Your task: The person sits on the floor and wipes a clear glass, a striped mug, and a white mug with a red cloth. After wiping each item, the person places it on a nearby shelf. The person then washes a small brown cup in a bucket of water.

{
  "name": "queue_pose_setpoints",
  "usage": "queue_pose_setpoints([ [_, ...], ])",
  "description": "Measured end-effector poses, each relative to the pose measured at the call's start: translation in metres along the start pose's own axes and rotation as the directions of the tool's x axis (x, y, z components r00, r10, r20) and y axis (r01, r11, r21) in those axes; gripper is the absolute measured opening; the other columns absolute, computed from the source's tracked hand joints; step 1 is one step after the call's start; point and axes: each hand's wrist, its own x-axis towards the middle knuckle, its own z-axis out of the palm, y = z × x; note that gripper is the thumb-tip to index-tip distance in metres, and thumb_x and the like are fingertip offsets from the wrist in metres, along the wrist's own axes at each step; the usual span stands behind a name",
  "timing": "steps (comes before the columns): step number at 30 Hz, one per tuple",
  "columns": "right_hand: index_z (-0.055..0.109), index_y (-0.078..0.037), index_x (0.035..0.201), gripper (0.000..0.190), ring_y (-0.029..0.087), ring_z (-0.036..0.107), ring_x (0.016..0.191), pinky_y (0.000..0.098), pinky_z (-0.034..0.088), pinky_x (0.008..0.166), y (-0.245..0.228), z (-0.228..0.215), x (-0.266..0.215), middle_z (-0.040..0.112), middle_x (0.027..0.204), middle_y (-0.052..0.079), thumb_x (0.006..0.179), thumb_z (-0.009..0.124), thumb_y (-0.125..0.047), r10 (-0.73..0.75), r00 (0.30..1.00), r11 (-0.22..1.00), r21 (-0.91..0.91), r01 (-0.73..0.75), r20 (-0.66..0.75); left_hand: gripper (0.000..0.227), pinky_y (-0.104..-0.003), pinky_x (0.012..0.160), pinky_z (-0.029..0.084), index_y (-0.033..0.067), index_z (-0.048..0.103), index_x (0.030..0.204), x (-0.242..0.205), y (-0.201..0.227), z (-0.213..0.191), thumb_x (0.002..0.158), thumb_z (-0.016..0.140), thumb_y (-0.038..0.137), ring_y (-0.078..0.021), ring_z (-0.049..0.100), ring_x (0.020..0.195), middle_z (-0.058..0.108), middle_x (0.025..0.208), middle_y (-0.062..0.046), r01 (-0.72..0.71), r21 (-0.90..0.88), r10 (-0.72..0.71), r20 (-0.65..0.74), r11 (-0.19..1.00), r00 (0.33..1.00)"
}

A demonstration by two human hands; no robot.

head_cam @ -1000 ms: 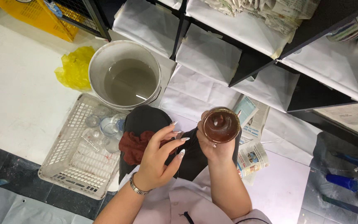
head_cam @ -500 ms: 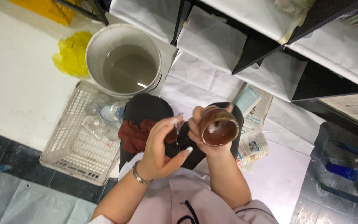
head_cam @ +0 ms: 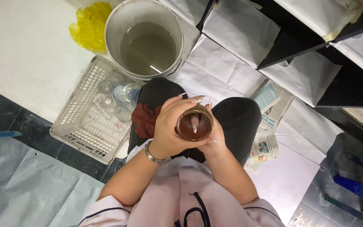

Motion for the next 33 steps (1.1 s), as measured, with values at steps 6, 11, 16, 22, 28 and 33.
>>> queue_pose_setpoints([
  [6, 0.059, -0.009, 0.127, 0.052, 0.023, 0.066, 0.107, 0.0421, 0.056, 0.091, -0.006, 0.006, 0.023, 0.065, 0.123, 0.01, 0.098, 0.04, -0.047, 0.123, 0.927, 0.98, -0.105, -0.17, -0.355, 0.09, -0.053, 0.123, 0.043, 0.0099, 0.047, 0.138, 0.014, -0.026, -0.02, 0.07, 0.101, 0.032, -0.0291, 0.066, 0.128, 0.065, 0.134, -0.012, -0.01, 0.018, 0.012, -0.119, 1.0, 0.993],
  [11, 0.063, -0.009, 0.124, 0.034, 0.019, 0.057, 0.089, 0.0338, 0.047, 0.078, -0.015, -0.052, 0.031, 0.065, 0.116, 0.013, 0.11, 0.052, -0.039, 0.013, 0.977, 0.996, -0.086, -0.031, -0.212, 0.079, -0.049, 0.113, 0.046, 0.0094, 0.051, 0.136, 0.037, -0.081, -0.054, 0.077, 0.1, 0.028, -0.0329, 0.063, 0.126, 0.065, 0.135, -0.013, -0.071, 0.381, 0.096, -0.047, 0.922, 0.994],
  [16, 0.064, -0.007, 0.105, 0.016, 0.017, 0.054, 0.086, 0.033, 0.045, 0.075, -0.034, -0.125, 0.039, 0.06, 0.101, 0.006, 0.107, 0.058, -0.023, -0.247, 0.831, 0.95, -0.293, 0.106, -0.498, 0.072, -0.049, 0.104, 0.048, 0.0092, 0.055, 0.134, 0.061, -0.184, -0.074, 0.075, 0.095, 0.022, -0.0365, 0.061, 0.122, 0.065, 0.132, -0.013, 0.084, 0.486, -0.069, -0.048, 0.87, 0.996],
  [22, 0.064, -0.002, 0.111, 0.029, 0.019, 0.057, 0.087, 0.0326, 0.047, 0.077, -0.061, -0.144, 0.064, 0.065, 0.098, 0.009, 0.107, 0.054, -0.029, -0.344, 0.703, 0.901, -0.428, 0.062, -0.623, 0.071, -0.051, 0.09, 0.048, 0.0146, 0.056, 0.133, 0.073, -0.352, -0.064, 0.072, 0.09, 0.026, -0.0374, 0.062, 0.108, 0.065, 0.118, -0.015, 0.274, 0.729, -0.421, 0.022, 0.627, 0.907],
  [28, 0.057, -0.003, 0.135, 0.037, 0.018, 0.063, 0.093, 0.033, 0.052, 0.085, -0.053, -0.143, 0.104, 0.069, 0.105, 0.01, 0.103, 0.053, -0.021, -0.251, 0.785, 0.65, -0.699, -0.297, -0.567, 0.077, -0.051, 0.095, 0.047, 0.0169, 0.051, 0.132, 0.059, -0.47, -0.037, 0.069, 0.091, 0.036, -0.0346, 0.062, 0.114, 0.066, 0.12, -0.011, 0.337, 0.851, -0.766, 0.113, 0.403, 0.632],
  [33, 0.059, -0.003, 0.135, 0.034, 0.018, 0.065, 0.095, 0.0321, 0.052, 0.088, -0.044, -0.157, 0.122, 0.071, 0.106, 0.01, 0.104, 0.052, -0.016, -0.125, 0.837, 0.608, -0.708, -0.359, -0.532, 0.089, -0.054, 0.103, 0.042, 0.0239, 0.046, 0.14, 0.051, -0.518, -0.031, 0.067, 0.091, 0.047, -0.033, 0.062, 0.116, 0.069, 0.119, -0.01, 0.338, 0.913, -0.898, 0.062, 0.227, 0.435],
])
